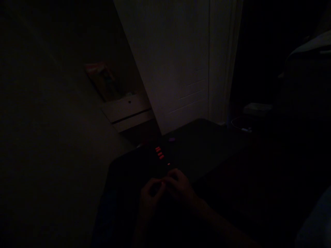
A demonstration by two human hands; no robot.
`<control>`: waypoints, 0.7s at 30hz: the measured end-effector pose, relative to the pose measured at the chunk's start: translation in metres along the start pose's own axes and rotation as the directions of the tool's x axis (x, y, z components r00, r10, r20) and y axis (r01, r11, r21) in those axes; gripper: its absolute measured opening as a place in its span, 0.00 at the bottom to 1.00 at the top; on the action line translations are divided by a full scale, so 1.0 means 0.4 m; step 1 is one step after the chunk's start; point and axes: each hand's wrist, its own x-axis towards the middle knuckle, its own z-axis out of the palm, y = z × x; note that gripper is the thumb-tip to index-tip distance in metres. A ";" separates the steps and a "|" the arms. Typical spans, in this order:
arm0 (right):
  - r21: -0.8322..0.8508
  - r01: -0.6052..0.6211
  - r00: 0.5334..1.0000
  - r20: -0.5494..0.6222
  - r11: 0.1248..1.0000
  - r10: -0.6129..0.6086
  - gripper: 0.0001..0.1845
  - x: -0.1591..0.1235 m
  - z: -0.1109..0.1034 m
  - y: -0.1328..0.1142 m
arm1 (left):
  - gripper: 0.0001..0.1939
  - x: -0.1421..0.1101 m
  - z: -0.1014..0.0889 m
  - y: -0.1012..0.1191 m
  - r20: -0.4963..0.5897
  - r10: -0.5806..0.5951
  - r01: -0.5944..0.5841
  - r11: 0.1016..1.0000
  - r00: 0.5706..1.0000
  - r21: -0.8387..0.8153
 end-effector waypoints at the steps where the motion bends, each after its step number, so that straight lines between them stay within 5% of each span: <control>1: 0.002 0.001 1.000 0.005 1.000 -0.001 0.13 0.003 -0.002 -0.002 | 0.10 0.000 0.000 -0.001 -0.007 0.005 -0.005 1.000 1.000 0.008; 21: 0.050 -0.029 0.999 0.038 0.998 0.027 0.14 0.011 -0.005 -0.002 | 0.09 0.001 -0.006 -0.020 -0.048 0.097 -0.097 0.995 0.994 0.003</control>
